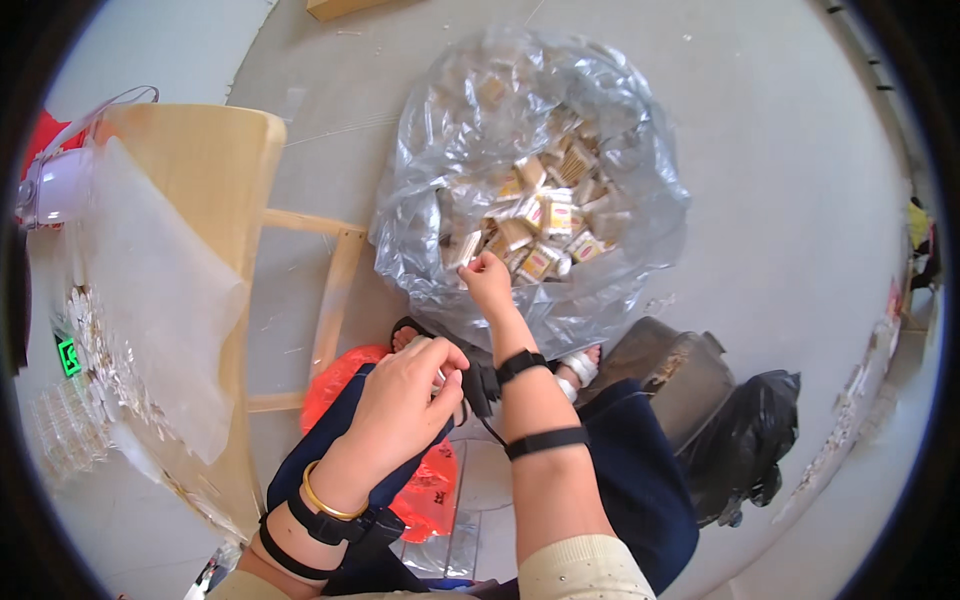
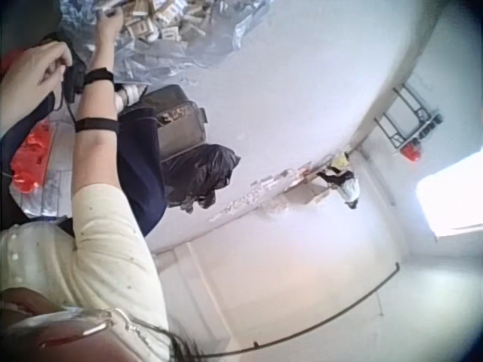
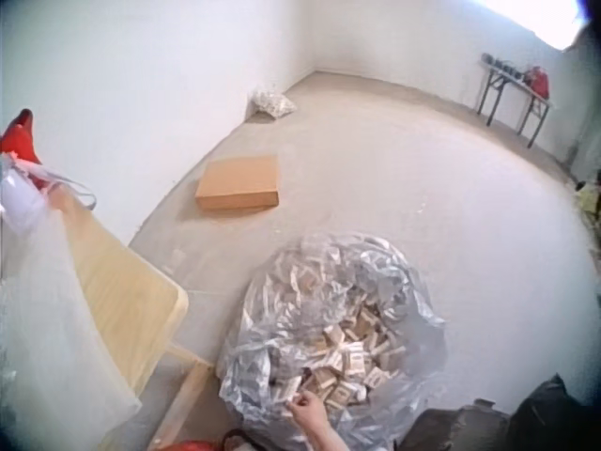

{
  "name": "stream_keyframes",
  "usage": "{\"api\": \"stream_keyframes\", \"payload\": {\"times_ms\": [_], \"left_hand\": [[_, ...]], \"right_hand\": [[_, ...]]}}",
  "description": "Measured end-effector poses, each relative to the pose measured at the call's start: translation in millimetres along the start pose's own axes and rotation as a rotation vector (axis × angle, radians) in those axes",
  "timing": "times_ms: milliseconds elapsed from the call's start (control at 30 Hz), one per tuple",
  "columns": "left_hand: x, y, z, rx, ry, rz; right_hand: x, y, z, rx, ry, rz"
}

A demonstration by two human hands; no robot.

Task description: The person sits on the floor and repeatedly picks up bundles of cotton swabs from a large plastic bag. They place the swabs into small clear plastic bags, seal them, and then place a yellow label on the package. The finished packages are set aside on a wooden table.

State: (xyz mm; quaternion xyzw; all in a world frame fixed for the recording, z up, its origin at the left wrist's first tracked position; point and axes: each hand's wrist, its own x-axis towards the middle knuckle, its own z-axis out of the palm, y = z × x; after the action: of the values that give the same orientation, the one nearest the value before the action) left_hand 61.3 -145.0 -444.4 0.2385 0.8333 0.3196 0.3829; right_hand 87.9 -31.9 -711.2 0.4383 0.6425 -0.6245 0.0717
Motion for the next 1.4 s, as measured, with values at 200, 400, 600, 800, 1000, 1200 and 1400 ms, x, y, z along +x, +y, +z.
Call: {"api": "stream_keyframes", "payload": {"times_ms": [200,400,600,800,1000,1200,1400], "left_hand": [[-8.5,20.3,-0.9,-0.147,0.396,0.242],[-19.8,82.1,-21.2,-1.093,0.241,0.412],[-48.7,119.6,-27.0,-0.752,0.14,0.743],[-50.6,117.4,-27.2,-0.707,0.22,0.776],[-44.4,110.6,-29.3,-0.642,0.264,0.781],[-34.2,107.5,-23.5,-0.952,0.45,0.525],[-24.8,104.3,-12.8,-1.104,0.315,0.302]], "right_hand": [[-97.0,-122.5,-117.8,0.337,-0.302,-0.168],[-217.9,-232.2,-185.4,0.393,-0.471,-0.314],[-282.1,-237.5,-212.1,0.417,-0.347,-0.378],[-278.9,-222.4,-198.4,0.487,-0.251,-0.4],[-266.8,-221.7,-183.1,0.451,-0.378,-0.385],[-249.2,-218.8,-171.6,0.536,-0.31,-0.37],[-252.6,-233.3,-145.3,0.623,-0.015,-0.376]]}}
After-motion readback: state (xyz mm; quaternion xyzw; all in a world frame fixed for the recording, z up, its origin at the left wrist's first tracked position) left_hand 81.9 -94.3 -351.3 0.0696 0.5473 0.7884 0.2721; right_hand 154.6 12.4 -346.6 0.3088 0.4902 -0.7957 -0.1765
